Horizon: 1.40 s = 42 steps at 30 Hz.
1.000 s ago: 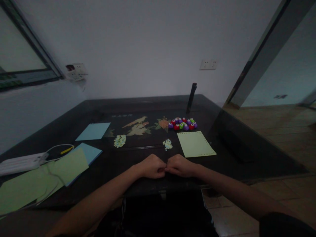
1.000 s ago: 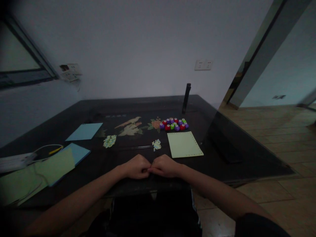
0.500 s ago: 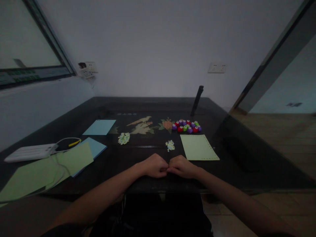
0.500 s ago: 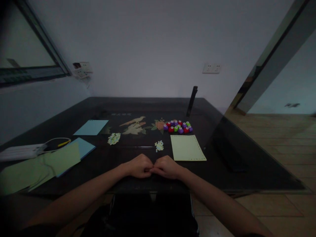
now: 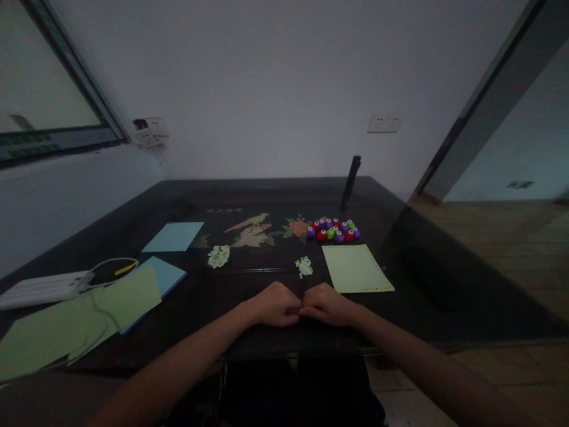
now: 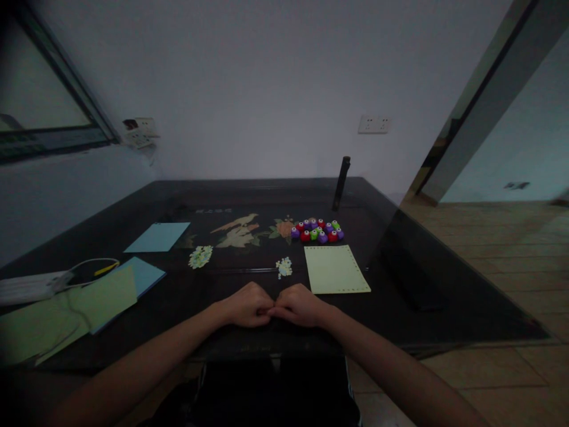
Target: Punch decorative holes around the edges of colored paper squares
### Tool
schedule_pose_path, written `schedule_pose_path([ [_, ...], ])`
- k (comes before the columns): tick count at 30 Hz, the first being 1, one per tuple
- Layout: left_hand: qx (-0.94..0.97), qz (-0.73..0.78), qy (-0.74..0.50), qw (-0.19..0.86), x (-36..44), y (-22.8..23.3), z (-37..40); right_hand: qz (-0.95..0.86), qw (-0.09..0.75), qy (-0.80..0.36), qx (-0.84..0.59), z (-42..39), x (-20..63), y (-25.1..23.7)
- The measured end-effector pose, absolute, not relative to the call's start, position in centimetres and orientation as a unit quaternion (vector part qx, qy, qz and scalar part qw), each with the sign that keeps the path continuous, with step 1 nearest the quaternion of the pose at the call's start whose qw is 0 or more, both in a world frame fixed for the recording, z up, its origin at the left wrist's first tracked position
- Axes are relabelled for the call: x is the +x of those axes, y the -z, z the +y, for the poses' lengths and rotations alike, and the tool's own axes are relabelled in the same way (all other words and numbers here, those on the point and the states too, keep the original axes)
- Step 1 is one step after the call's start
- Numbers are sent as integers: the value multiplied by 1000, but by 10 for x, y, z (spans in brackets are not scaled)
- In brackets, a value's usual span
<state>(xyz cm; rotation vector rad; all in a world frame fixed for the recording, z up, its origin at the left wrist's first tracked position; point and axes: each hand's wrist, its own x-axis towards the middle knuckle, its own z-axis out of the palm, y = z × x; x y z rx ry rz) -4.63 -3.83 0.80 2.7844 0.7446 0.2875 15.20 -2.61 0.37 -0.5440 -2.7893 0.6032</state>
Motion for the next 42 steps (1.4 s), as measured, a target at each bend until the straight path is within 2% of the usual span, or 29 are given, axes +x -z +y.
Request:
schedule_pose_path([
  [42,952,264,-97,121,-48,-2,-34,-953,112,-197,-200,-24,150,-2],
])
